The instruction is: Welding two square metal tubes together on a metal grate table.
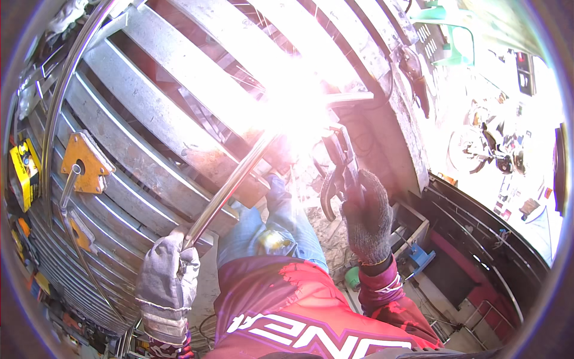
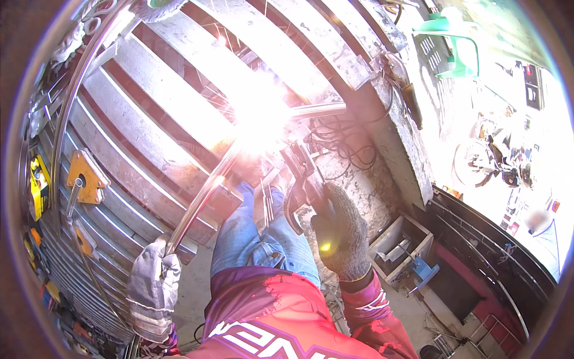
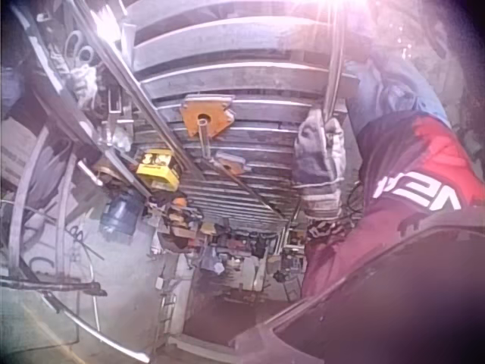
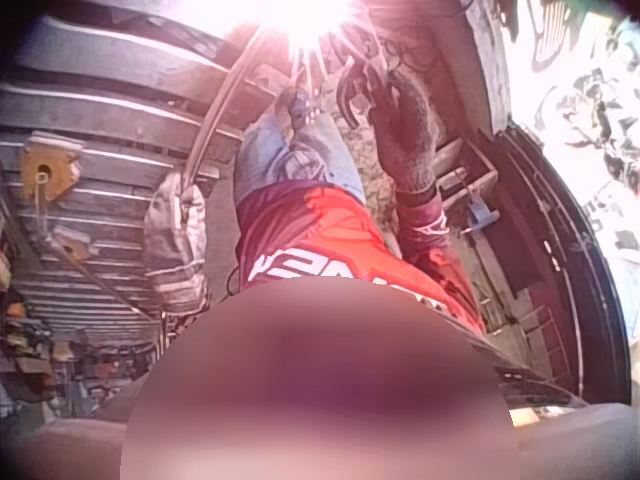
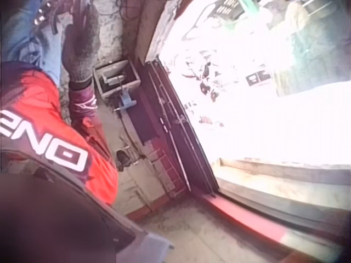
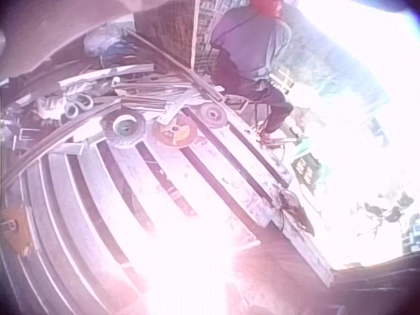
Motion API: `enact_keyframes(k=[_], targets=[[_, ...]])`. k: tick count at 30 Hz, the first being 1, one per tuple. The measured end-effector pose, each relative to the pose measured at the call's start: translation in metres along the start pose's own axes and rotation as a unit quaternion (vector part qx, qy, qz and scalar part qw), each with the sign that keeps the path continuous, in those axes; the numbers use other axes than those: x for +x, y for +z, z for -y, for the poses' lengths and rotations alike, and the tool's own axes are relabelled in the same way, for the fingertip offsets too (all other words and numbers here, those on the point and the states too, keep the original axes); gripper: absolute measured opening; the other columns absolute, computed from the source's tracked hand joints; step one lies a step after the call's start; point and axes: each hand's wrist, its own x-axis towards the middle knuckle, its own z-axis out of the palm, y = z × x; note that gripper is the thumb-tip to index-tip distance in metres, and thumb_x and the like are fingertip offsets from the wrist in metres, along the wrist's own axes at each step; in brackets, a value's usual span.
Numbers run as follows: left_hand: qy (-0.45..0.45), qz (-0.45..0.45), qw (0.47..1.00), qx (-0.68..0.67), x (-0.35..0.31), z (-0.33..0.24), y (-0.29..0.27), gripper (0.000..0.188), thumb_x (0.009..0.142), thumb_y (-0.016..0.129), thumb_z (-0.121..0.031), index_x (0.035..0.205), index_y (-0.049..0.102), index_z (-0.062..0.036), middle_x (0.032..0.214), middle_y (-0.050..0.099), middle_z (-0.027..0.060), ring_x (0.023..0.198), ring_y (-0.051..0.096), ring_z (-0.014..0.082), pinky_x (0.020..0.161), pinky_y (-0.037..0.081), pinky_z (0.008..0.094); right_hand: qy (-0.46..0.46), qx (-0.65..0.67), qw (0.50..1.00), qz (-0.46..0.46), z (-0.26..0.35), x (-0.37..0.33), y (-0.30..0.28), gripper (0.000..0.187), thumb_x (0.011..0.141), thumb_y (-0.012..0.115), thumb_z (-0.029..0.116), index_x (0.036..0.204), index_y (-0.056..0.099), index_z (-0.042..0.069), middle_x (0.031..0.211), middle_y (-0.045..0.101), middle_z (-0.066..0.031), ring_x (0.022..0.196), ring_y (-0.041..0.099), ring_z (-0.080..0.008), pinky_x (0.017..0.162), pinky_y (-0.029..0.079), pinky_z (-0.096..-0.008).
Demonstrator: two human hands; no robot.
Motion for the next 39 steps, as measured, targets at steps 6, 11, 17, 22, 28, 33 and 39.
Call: enact_keyframes(k=[6, 11, 17, 22, 28, 33, 39], targets=[[0.06, -0.056, 0.996, -0.036, -0.003, 0.014, 0.013, 0.031, 0.093, 0.053, -0.014, 0.119, 0.065, -0.003, 0.087, 0.066, 0.0199, 0.08, 0.066, 0.0372, 0.072, 0.052, 0.0442, -0.244, -0.397, 0.884, 0.041, -0.003, 0.006, -0.009, 0.052, 0.093, 0.061, -0.004, 0.144, 0.05, 0.0, 0.135, 0.058, -0.012, 0.112, 0.06, -0.0193, 0.09, 0.053, -0.0348], [0.154, -0.098, 0.978, -0.099, -0.01, 0.031, 0.016, 0.029, 0.099, 0.062, -0.016, 0.124, 0.064, -0.0021, 0.095, 0.068, 0.0144, 0.081, 0.068, 0.0258, 0.074, 0.053, 0.0373, -0.104, -0.032, 0.994, 0.012, -0.006, -0.001, -0.006, 0.058, 0.09, 0.068, -0.007, 0.144, 0.049, -0.001, 0.129, 0.065, -0.0188, 0.124, 0.062, -0.0246, 0.1, 0.051, -0.0379], [0.094, -0.033, 0.978, -0.184, -0.015, 0.02, 0.009, 0.029, 0.098, 0.063, -0.015, 0.125, 0.064, -0.0043, 0.096, 0.068, 0.0137, 0.085, 0.067, 0.0279, 0.075, 0.053, 0.0388, -0.149, -0.1, 0.984, 0.002, -0.016, 0.003, -0.009, 0.058, 0.087, 0.072, -0.006, 0.141, 0.053, -0.001, 0.125, 0.067, -0.021, 0.118, 0.067, -0.0258, 0.096, 0.053, -0.0382], [0.048, 0.001, 0.98, -0.195, -0.016, 0.013, -0.001, 0.032, 0.096, 0.065, -0.02, 0.125, 0.064, -0.0071, 0.104, 0.071, 0.0177, 0.092, 0.069, 0.0374, 0.08, 0.053, 0.0446, -0.158, -0.122, 0.98, 0.002, -0.013, 0.005, -0.008, 0.058, 0.085, 0.074, -0.003, 0.139, 0.054, -0.001, 0.119, 0.07, -0.0217, 0.112, 0.07, -0.0254, 0.092, 0.055, -0.0383], [0.061, -0.016, 0.985, -0.159, -0.015, 0.016, 0.003, 0.035, 0.096, 0.066, -0.023, 0.127, 0.063, -0.0077, 0.105, 0.071, 0.0182, 0.095, 0.068, 0.0385, 0.081, 0.053, 0.0463, -0.166, -0.086, 0.982, -0.002, -0.005, 0.007, -0.004, 0.055, 0.087, 0.074, -0.002, 0.139, 0.055, 0.0, 0.119, 0.07, -0.0202, 0.111, 0.071, -0.0238, 0.091, 0.055, -0.0365], [0.045, -0.021, 0.988, -0.149, -0.016, 0.015, 0.005, 0.033, 0.097, 0.064, -0.024, 0.126, 0.063, -0.0074, 0.103, 0.07, 0.018, 0.094, 0.068, 0.039, 0.08, 0.053, 0.0474, -0.172, -0.157, 0.972, 0.027, -0.004, 0.008, -0.006, 0.055, 0.09, 0.068, -0.006, 0.142, 0.052, -0.001, 0.126, 0.067, -0.0181, 0.112, 0.07, -0.0239, 0.092, 0.055, -0.034], [0.102, -0.053, 0.992, -0.059, -0.006, 0.024, 0.014, 0.033, 0.094, 0.057, -0.014, 0.126, 0.062, -0.0047, 0.09, 0.068, 0.016, 0.077, 0.067, 0.0328, 0.068, 0.053, 0.0435, -0.118, -0.301, 0.946, 0.041, 0.001, 0.01, -0.008, 0.056, 0.087, 0.07, -0.002, 0.14, 0.051, -0.005, 0.127, 0.066, -0.0174, 0.12, 0.065, -0.0245, 0.092, 0.055, -0.0342]])
